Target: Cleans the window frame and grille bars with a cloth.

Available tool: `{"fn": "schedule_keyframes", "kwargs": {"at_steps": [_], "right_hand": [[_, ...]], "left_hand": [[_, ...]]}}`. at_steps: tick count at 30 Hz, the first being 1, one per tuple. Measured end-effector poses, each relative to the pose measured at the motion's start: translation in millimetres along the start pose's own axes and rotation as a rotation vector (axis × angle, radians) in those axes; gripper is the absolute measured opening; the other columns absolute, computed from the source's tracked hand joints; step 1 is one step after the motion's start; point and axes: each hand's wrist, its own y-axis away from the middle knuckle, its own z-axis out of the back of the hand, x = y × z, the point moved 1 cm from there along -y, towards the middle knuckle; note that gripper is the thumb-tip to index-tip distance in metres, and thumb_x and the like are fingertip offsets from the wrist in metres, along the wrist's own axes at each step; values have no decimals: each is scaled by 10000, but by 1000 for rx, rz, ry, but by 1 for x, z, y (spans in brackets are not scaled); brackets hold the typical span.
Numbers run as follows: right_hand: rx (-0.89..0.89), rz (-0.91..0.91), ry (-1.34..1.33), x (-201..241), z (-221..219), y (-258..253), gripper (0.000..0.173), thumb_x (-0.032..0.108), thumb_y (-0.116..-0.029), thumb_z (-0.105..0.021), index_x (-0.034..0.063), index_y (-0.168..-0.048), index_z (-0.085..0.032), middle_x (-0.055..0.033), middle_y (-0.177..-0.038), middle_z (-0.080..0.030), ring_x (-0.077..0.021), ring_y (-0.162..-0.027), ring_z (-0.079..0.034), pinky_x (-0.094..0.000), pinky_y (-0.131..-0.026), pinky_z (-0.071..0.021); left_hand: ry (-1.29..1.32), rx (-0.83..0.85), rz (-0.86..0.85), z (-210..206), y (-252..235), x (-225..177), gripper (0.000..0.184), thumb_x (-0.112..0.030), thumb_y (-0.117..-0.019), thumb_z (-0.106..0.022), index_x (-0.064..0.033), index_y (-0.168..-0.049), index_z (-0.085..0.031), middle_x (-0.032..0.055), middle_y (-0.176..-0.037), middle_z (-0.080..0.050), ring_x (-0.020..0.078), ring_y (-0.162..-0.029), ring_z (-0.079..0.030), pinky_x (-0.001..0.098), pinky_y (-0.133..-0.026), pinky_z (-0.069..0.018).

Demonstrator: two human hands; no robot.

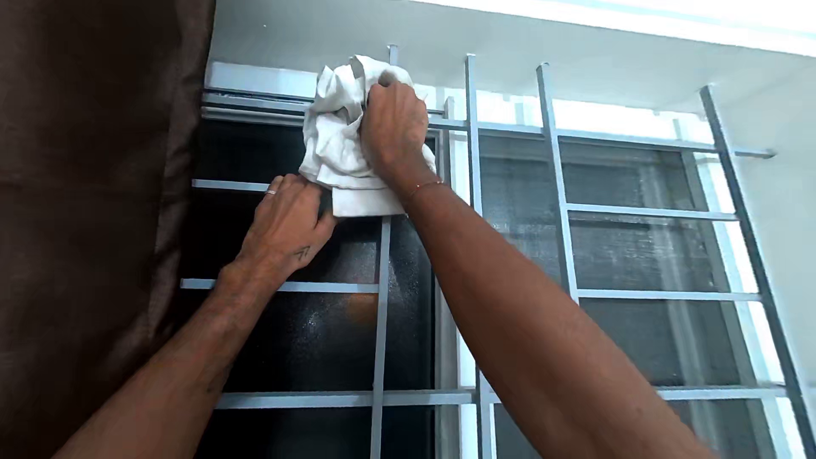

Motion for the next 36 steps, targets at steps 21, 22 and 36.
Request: {"fn": "schedule_keyframes", "kwargs": {"at_steps": [21,22,36], "right_hand": [[338,516,270,-128,38,-37,306,251,-958,-622,-52,-921,-647,-281,-1107,-637,-491,-1027,-642,-661,-791,-495],[309,575,248,-124,31,-37,320,266,-981,-588,-43,-936,-655,-267,-1159,-623,-478,-1013,-646,-653,-789,-503],[239,574,331,-118,23,-20,200,99,-966,-588,-68,-1070,-622,-265,-1274,-558,-475,-905,-645,-622,-706,-502]], "left_hand": [[-146,100,0,-1,-3,-5,424,-310,-1014,-584,-9,-1310,-553,216,-1223,-603,422,-1207,-565,574,-1113,-373],[-195,107,0,-2,-3,-7,450,-311,-995,-617,2,-1310,-544,227,-1225,-593,432,-1210,-560,572,-1119,-370],[-285,197,-28,3,-5,-8,553,-291,-934,-717,22,-1340,-510,243,-1247,-574,445,-1214,-554,576,-1099,-391]]}}
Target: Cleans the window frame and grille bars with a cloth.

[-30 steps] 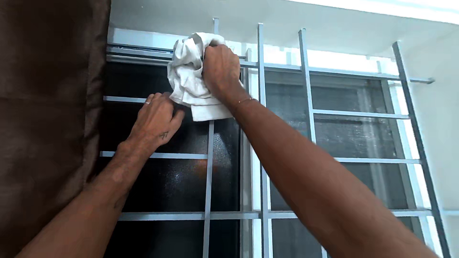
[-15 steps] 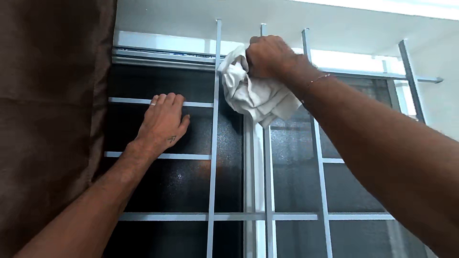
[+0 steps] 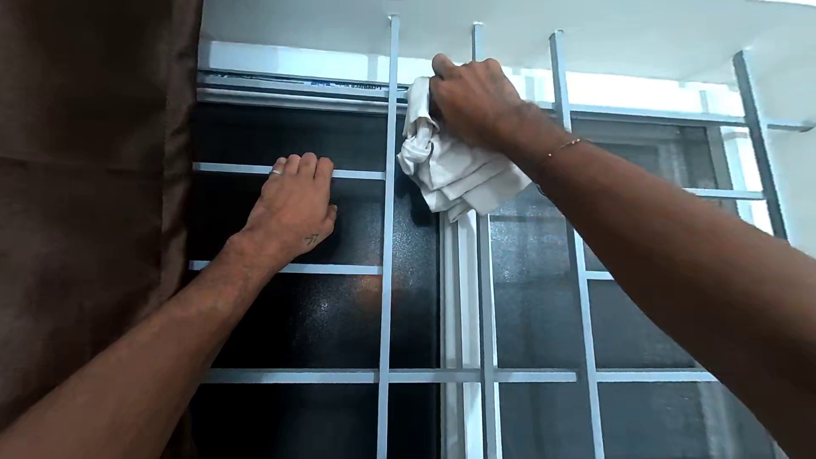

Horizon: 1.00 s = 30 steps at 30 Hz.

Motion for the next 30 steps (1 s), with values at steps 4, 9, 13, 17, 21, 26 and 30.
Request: {"fn": "schedule_keyframes", "kwargs": {"at_steps": [4,9,13,17,21,26,30], "right_hand": [[65,103,-65,-1,5,-28,228,170,-951,-651,-53,-991,-626,-262,-1213,-587,-482,-963,-642,-648,-747,-499],[7,161,-111,-8,-3,-28,269,204,-1032,-517,-44,-1027,-623,-259,-1229,-577,-488,-961,-647,-657,-751,-508],[-33,86,-63,-20,-1,-1,216,146,-1015,-534,-44,-1036,-635,-268,-1225,-579,-503,-904,-643,-662,-692,-502],[11,7,-64,-17,2,5,155,91,-990,-567,-44,-1007,-641,-272,-1219,-577,-501,-901,-646,-650,-690,-520],[-124,-64,-346,-7,5,-16,345,256,-1068,-493,-20,-1156,-680,-249,-1269,-605,-469,-1097,-640,-671,-853,-522],[-331,-167,-372,37,26,-46,330,249,-1059,-495,60,-1260,-676,-187,-1404,-574,-420,-1040,-677,-603,-852,-548],[-220,-16,-245,53,32,-66,339,293,-1057,-511,25,-1127,-707,-200,-1397,-570,-438,-1011,-671,-626,-805,-532]], "left_hand": [[-29,-7,11,-2,1,-1,513,-256,-945,-679,30,-1334,-505,254,-1250,-564,450,-1218,-549,574,-1091,-394],[5,-3,20,-1,-1,-1,452,-169,-936,-632,31,-1322,-507,248,-1243,-570,443,-1216,-551,570,-1090,-395],[61,-1,43,3,-2,-1,421,-157,-931,-646,10,-1301,-534,229,-1241,-589,424,-1219,-558,563,-1099,-391],[3,-3,39,1,-1,-3,469,-129,-894,-681,7,-1313,-520,225,-1241,-581,423,-1205,-561,557,-1097,-394],[-63,43,42,3,-1,-5,541,-113,-849,-715,13,-1331,-503,231,-1263,-564,426,-1221,-552,549,-1098,-396],[-66,83,34,7,-1,-3,589,-108,-832,-732,3,-1363,-501,218,-1289,-560,410,-1244,-544,535,-1106,-398],[-98,82,32,5,-1,-3,623,-100,-810,-747,-5,-1370,-492,217,-1293,-552,412,-1241,-539,526,-1100,-400]]}}
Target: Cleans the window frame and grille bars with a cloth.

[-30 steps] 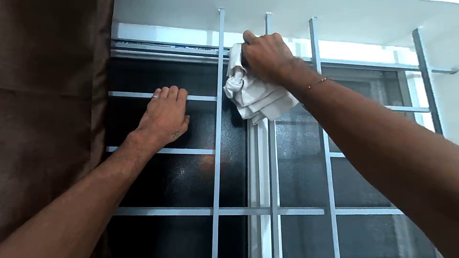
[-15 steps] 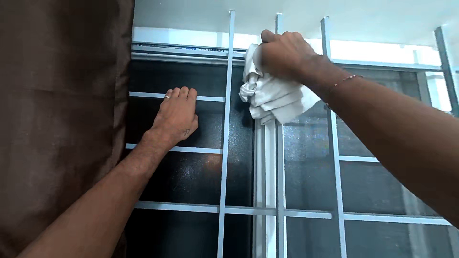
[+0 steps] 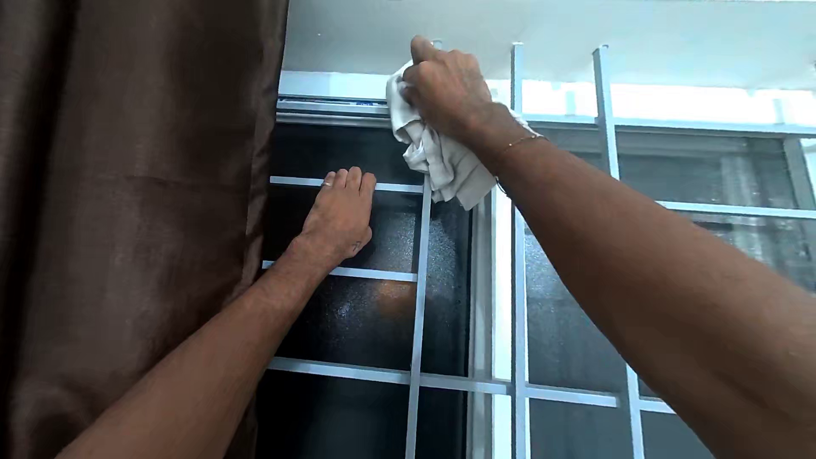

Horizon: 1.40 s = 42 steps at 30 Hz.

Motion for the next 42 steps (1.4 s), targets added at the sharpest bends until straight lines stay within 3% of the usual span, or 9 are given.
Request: {"fn": "schedule_keyframes", "kwargs": {"at_steps": [6,12,19,22,24,26,29,33,42], "right_hand": [[142,-25,-1,0,7,3,385,370,-935,-707,2,-1047,-707,-209,-1315,-610,-425,-1093,-647,-618,-832,-532],[-38,-90,35,-27,7,41,246,184,-1015,-551,-12,-1035,-699,-186,-1334,-613,-392,-976,-689,-561,-767,-561],[-397,-799,-95,-103,31,55,363,271,-1005,-545,25,-1243,-666,-197,-1487,-499,-345,-1076,-677,-506,-857,-559],[-270,-980,-207,-115,26,36,541,417,-1034,-457,-2,-1355,-581,-217,-1468,-507,-332,-1252,-602,-501,-967,-520],[-73,-921,-197,-101,13,32,560,434,-1035,-456,-47,-1267,-626,-253,-1378,-597,-376,-1287,-590,-577,-968,-503],[57,-877,-130,-81,-6,32,443,276,-988,-563,-89,-1232,-625,-275,-1370,-575,-413,-1280,-575,-593,-927,-530],[57,-871,-35,-70,-18,40,443,196,-898,-642,-124,-1203,-615,-284,-1338,-576,-411,-1241,-593,-561,-884,-547],[99,-739,66,-66,-9,59,305,182,-916,-611,-64,-1086,-674,-246,-1227,-656,-397,-1197,-626,-562,-835,-543],[-58,-774,40,-87,-23,31,306,207,-946,-579,4,-1139,-701,-190,-1288,-650,-347,-1229,-619,-518,-847,-557]], "left_hand": [[120,-33,-12,3,-1,3,505,-72,-847,-711,-12,-1317,-536,208,-1255,-594,401,-1225,-567,552,-1087,-419],[137,-96,0,-2,1,-1,472,-76,-859,-706,8,-1295,-547,221,-1244,-596,426,-1218,-565,568,-1092,-411],[139,-188,24,-14,6,-7,502,-60,-863,-706,33,-1330,-546,243,-1259,-582,455,-1206,-554,595,-1098,-390],[112,-207,45,-19,3,-5,499,-84,-858,-701,2,-1324,-544,219,-1239,-584,437,-1205,-553,571,-1116,-377],[106,-218,28,-21,3,-3,511,-75,-851,-707,2,-1329,-543,227,-1241,-584,444,-1206,-552,574,-1115,-377],[100,-236,3,-22,3,-1,513,-67,-849,-700,1,-1332,-541,232,-1239,-582,451,-1203,-550,575,-1101,-386],[93,-280,-25,-27,3,2,510,-60,-854,-664,-1,-1342,-530,235,-1229,-575,459,-1193,-546,583,-1088,-392],[129,-317,-12,-31,5,-2,518,-51,-856,-663,23,-1347,-517,263,-1211,-558,491,-1167,-537,612,-1085,-366],[205,-402,-46,-40,4,4,495,-51,-876,-626,15,-1358,-533,260,-1243,-559,503,-1183,-524,629,-1052,-382]]}}
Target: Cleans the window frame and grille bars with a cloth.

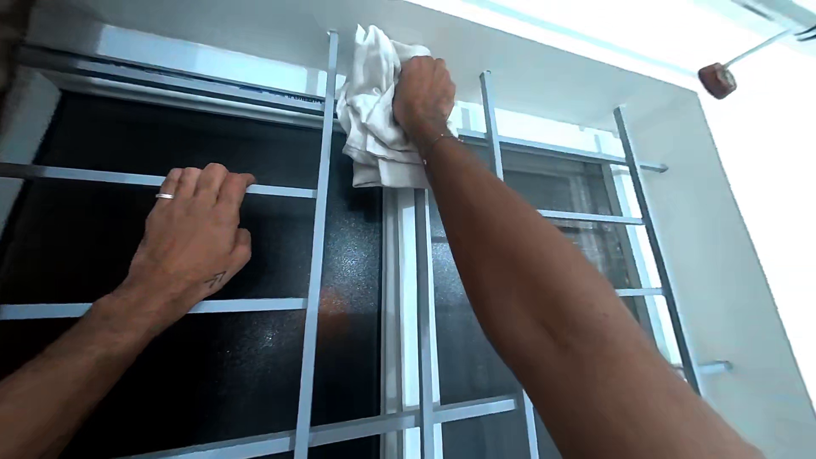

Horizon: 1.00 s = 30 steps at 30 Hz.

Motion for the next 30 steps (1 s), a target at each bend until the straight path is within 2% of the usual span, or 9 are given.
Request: {"fn": "schedule_keyframes", "kwargs": {"at_steps": [2,7,13,16,18,22,26,28,30], "right_hand": [[8,-4,-3,-3,3,9,316,204,-963,-567,6,-1176,-692,-190,-1308,-637,-336,-1230,-621,-503,-854,-566],[15,68,52,-11,11,33,275,173,-943,-587,-1,-1127,-693,-219,-1266,-619,-339,-1142,-654,-459,-807,-582],[54,59,0,-10,4,-3,393,311,-1005,-493,87,-1261,-689,-137,-1345,-649,-292,-1276,-606,-493,-961,-523],[-17,143,13,-15,0,18,305,236,-1008,-489,155,-1132,-756,-94,-1148,-744,-295,-1147,-676,-510,-902,-525],[-23,211,42,-20,2,39,279,181,-990,-512,117,-1101,-760,-108,-1076,-751,-324,-1113,-679,-533,-904,-510],[-32,268,19,-27,3,77,245,169,-978,-546,102,-1048,-772,-90,-985,-756,-298,-1044,-691,-500,-872,-512],[1,281,4,-33,2,107,226,178,-985,-560,116,-1003,-776,-83,-918,-744,-307,-981,-695,-515,-811,-510],[-48,257,8,-33,-1,125,229,203,-974,-562,126,-970,-778,-68,-882,-741,-286,-938,-702,-479,-775,-518],[-38,116,-7,-33,4,147,284,257,-958,-560,88,-1064,-761,-99,-1032,-739,-236,-941,-717,-402,-760,-557]], "left_hand": [[57,-25,-16,-1,0,3,469,-62,-884,-599,22,-1341,-542,274,-1236,-561,517,-1175,-524,647,-1052,-367],[151,2,-19,5,3,4,509,-151,-900,-514,30,-1376,-523,301,-1274,-555,543,-1233,-496,673,-1076,-332],[173,28,-12,10,2,2,470,-126,-932,-487,49,-1367,-526,319,-1262,-564,558,-1221,-503,684,-1084,-322],[180,40,-15,7,3,6,480,-129,-931,-496,43,-1379,-514,329,-1267,-551,566,-1214,-504,703,-1059,-340],[194,23,-30,-2,3,15,513,-181,-920,-493,25,-1390,-498,328,-1290,-539,566,-1221,-497,711,-1054,-334],[228,37,-12,-21,-1,36,574,-278,-902,-487,-16,-1413,-493,306,-1321,-546,534,-1265,-491,690,-1074,-338],[372,67,179,-16,-1,19,425,-205,-1016,-453,-29,-1398,-516,275,-1317,-580,440,-1210,-582,629,-1009,-449],[406,96,246,-5,1,10,399,-207,-1047,-430,-55,-1403,-524,262,-1285,-607,411,-1155,-619,614,-960,-477],[371,153,211,18,0,-8,434,-207,-1034,-391,-45,-1417,-513,297,-1307,-585,451,-1206,-587,656,-984,-443]]}}
